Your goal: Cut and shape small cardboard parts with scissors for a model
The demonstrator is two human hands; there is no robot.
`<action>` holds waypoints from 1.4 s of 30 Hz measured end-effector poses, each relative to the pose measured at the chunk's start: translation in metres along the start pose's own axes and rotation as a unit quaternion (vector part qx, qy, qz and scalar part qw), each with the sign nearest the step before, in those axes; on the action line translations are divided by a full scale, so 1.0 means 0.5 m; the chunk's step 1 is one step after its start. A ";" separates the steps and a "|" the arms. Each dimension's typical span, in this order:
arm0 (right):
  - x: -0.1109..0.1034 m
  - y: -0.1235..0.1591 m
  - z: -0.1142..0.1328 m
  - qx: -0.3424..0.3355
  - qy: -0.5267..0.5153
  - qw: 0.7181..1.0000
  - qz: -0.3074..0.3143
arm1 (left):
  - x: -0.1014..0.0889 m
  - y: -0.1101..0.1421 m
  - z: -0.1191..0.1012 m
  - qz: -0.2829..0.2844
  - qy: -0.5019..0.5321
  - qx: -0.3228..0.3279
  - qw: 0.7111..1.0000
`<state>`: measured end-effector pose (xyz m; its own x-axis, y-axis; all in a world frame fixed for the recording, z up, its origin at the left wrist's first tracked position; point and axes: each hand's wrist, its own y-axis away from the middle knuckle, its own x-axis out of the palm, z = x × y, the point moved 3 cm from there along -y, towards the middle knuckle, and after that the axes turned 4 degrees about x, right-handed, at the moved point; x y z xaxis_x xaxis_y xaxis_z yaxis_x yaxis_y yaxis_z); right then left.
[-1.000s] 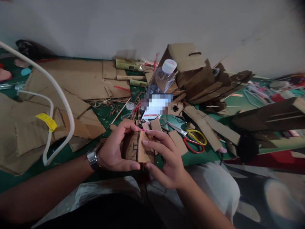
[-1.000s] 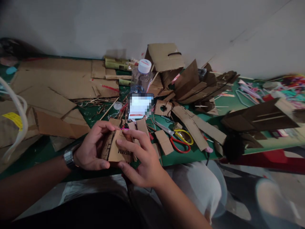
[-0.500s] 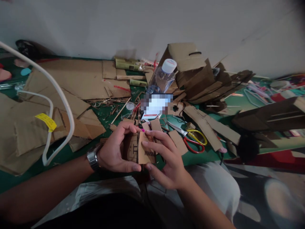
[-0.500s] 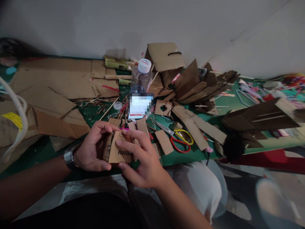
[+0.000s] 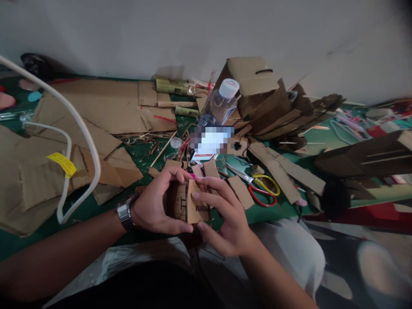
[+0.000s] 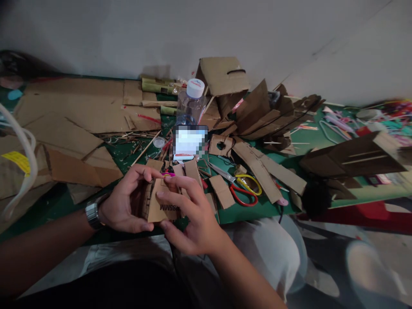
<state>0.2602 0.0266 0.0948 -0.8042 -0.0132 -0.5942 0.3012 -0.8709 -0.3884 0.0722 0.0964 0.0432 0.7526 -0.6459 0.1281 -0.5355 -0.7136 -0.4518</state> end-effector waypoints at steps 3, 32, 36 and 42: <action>-0.001 0.000 0.001 -0.005 -0.002 1.000 -0.003 | 0.000 -0.003 -0.002 0.013 -0.008 0.003 1.000; -0.004 -0.002 -0.002 0.007 -0.004 1.000 -0.002 | -0.015 -0.019 -0.023 0.065 -0.240 0.091 0.964; -0.003 -0.003 0.000 0.004 -0.008 1.000 0.001 | -0.016 -0.017 -0.022 0.058 -0.241 0.092 0.964; -0.002 -0.005 0.000 -0.003 -0.010 1.000 0.000 | -0.020 -0.017 -0.017 0.074 -0.233 0.098 0.965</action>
